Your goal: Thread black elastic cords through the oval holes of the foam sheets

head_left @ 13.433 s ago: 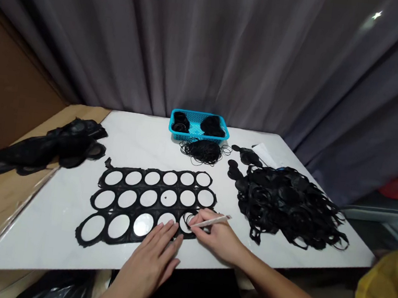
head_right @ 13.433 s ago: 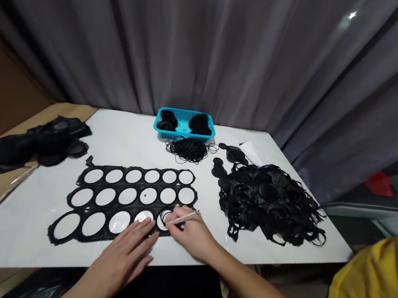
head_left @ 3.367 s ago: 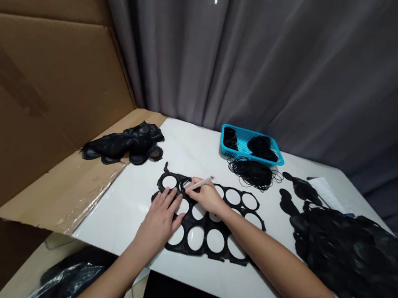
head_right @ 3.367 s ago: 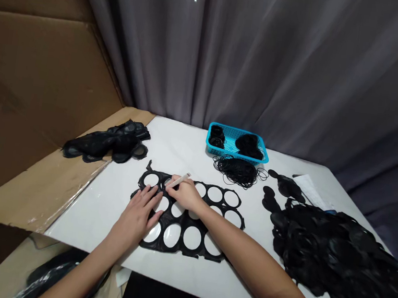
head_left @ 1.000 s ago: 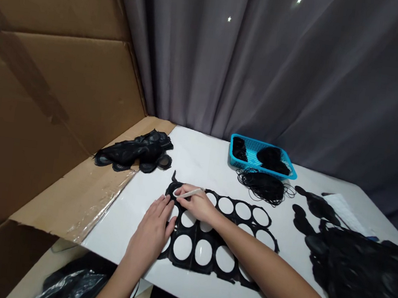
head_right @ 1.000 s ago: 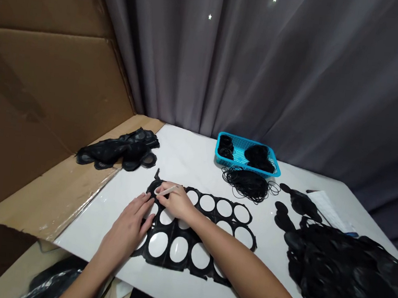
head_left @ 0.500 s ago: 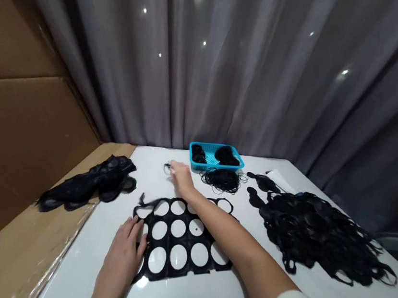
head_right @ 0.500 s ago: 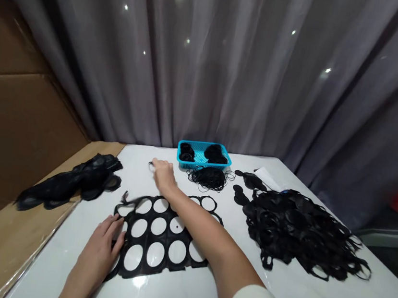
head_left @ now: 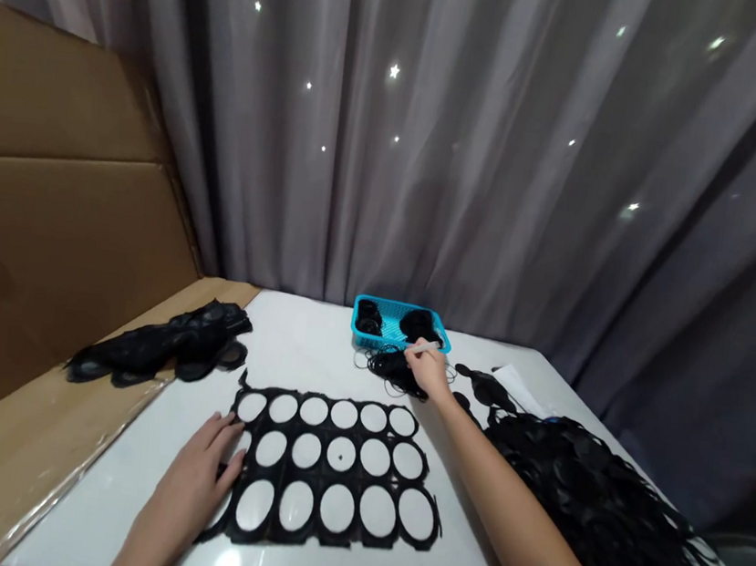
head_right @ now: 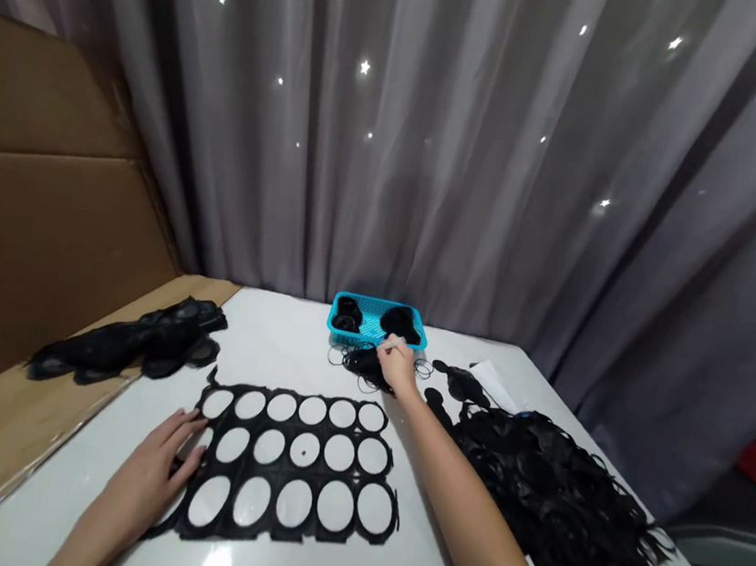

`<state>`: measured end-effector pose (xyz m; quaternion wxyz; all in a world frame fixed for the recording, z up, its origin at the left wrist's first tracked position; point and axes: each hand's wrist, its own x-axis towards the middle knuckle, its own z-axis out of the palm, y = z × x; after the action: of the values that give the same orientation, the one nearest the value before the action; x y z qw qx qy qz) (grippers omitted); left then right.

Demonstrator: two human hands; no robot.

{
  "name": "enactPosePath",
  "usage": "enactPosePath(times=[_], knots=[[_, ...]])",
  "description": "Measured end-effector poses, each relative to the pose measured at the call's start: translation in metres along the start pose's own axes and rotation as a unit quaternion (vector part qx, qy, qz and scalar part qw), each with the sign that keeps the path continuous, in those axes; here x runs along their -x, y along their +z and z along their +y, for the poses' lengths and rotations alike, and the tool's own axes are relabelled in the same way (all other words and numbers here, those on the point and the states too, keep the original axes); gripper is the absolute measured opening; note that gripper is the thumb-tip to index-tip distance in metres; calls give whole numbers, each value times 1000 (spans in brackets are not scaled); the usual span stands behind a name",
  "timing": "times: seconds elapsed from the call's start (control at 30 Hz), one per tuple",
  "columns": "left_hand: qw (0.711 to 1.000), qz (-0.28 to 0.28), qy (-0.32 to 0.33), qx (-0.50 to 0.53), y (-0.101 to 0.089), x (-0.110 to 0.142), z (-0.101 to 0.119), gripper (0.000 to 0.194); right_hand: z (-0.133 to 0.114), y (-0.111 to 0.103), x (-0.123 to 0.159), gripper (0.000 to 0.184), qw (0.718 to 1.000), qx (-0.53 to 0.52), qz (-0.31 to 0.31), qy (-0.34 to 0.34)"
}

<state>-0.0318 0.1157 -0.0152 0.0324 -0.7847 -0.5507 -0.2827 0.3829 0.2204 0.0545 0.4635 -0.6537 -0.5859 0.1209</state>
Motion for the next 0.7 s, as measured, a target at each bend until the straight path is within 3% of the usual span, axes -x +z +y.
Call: enactPosePath(times=[0.17,0.33,0.47,0.57,0.7], knots=[[999,12,-29,-4,-8,-3,12,43,-11,-19,40,22,996,-69,-55,-10],[998,20,-50,-12,-5,-3,12,42,-32,-7,97,26,953,-244,-175,45],[998,30,-55,-7,-14,-1,15,41,-44,2,126,21,923,-257,-282,49],[999,36,-31,2,-26,2,35,36,-49,5,137,15,914,-220,-340,30],[997,-15,67,28,-26,14,89,34,-52,6,143,14,907,-202,-368,30]])
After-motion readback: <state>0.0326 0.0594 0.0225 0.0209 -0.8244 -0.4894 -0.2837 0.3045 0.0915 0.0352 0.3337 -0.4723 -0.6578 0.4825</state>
